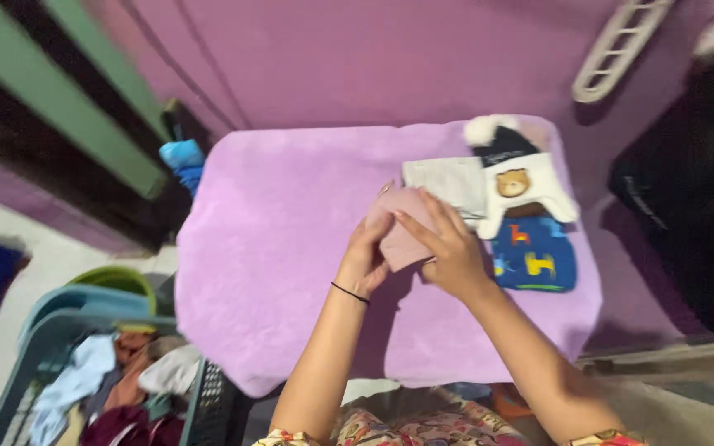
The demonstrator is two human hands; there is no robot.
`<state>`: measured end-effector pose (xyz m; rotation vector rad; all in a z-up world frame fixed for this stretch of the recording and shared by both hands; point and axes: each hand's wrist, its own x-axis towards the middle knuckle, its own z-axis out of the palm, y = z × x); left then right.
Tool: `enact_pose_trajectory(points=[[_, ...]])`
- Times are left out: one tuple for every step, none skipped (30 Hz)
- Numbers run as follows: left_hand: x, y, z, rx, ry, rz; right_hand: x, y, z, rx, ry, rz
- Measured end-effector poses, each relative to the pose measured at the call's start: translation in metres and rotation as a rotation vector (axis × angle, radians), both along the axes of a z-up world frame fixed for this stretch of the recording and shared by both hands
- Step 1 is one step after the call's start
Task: Folding various items of clothing from a laundry basket onto a surface.
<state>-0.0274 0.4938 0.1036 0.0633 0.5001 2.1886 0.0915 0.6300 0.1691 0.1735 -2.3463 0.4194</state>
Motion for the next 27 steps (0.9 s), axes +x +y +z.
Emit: enact_pose_trajectory(points=[[0.006,0.011,0.006,0.003,0.002,-0.024,0.008,0.012,0.003,0.003,0.002,-0.024],[0.011,0.018,0.013,-0.082,0.128,0.006,0.014,0.021,0.005,-0.108,-0.102,0.092],[0.016,0.024,0.019,-0.164,0.256,0.037,0.020,0.030,0.008,-0.221,-0.204,0.209],[0.016,0.028,0.016,-0.163,0.258,0.027,0.021,0.054,-0.002,-0.222,-0.202,0.199],[0.015,0.032,0.012,-0.179,0.205,0.054,0.021,0.078,-0.013,-0.291,-0.277,0.161],[0.014,0.035,0.010,-0.195,0.153,0.087,0.020,0.101,-0.022,-0.358,-0.352,0.131],[0.012,0.036,0.012,-0.195,0.156,0.085,0.014,0.110,-0.008,-0.358,-0.348,0.129],[0.011,0.036,0.013,-0.169,0.148,0.095,0.009,0.118,0.006,-0.049,-0.431,-0.138],[0.011,0.035,0.014,-0.144,0.139,0.106,0.004,0.126,0.019,0.265,-0.501,-0.402],[0.011,0.033,0.020,-0.146,0.141,0.105,0.001,0.132,0.021,0.263,-0.500,-0.403],[0.012,0.030,0.026,-0.119,0.117,0.101,-0.002,0.138,0.022,0.282,-0.527,-0.388],[0.011,0.028,0.032,-0.090,0.096,0.097,-0.006,0.144,0.025,0.302,-0.551,-0.373],[0.011,0.028,0.036,-0.090,0.099,0.097,-0.009,0.150,0.027,0.301,-0.548,-0.374],[0.011,0.026,0.040,-0.072,0.142,0.118,-0.011,0.155,0.028,0.332,-0.588,-0.349],[0.012,0.024,0.044,-0.054,0.186,0.138,-0.014,0.159,0.028,0.363,-0.629,-0.324],[0.013,0.024,0.047,-0.059,0.183,0.137,-0.013,0.163,0.026,0.359,-0.633,-0.322],[0.014,0.024,0.051,-0.059,0.198,0.145,-0.013,0.166,0.023,0.386,-0.678,-0.297],[0.015,0.025,0.056,-0.057,0.217,0.155,-0.014,0.169,0.021,0.415,-0.720,-0.272],[0.012,0.025,0.049,-0.061,0.216,0.156,-0.015,0.173,0.020,0.412,-0.721,-0.269],[0.010,0.027,0.043,-0.076,0.200,0.169,-0.016,0.177,0.019,0.441,-0.763,-0.247],[0.007,0.028,0.036,-0.091,0.183,0.183,-0.016,0.181,0.018,0.469,-0.804,-0.225],[0.008,0.029,0.039,-0.089,0.186,0.179,-0.020,0.203,0.002,0.469,-0.802,-0.230],[0.009,0.031,0.043,-0.090,0.178,0.182,-0.024,0.224,-0.013,0.248,-0.668,-0.089],[0.010,0.033,0.046,-0.090,0.170,0.186,-0.028,0.246,-0.029,0.033,-0.526,0.045],[0.008,0.035,0.043,-0.086,0.172,0.185,-0.035,0.272,-0.049,0.036,-0.523,0.043],[0.007,0.036,0.040,-0.054,0.157,0.183,-0.041,0.297,-0.070,-0.615,-0.304,0.270],[0.005,0.038,0.037,-0.023,0.143,0.181,-0.047,0.323,-0.090,-1.254,-0.046,0.487]])
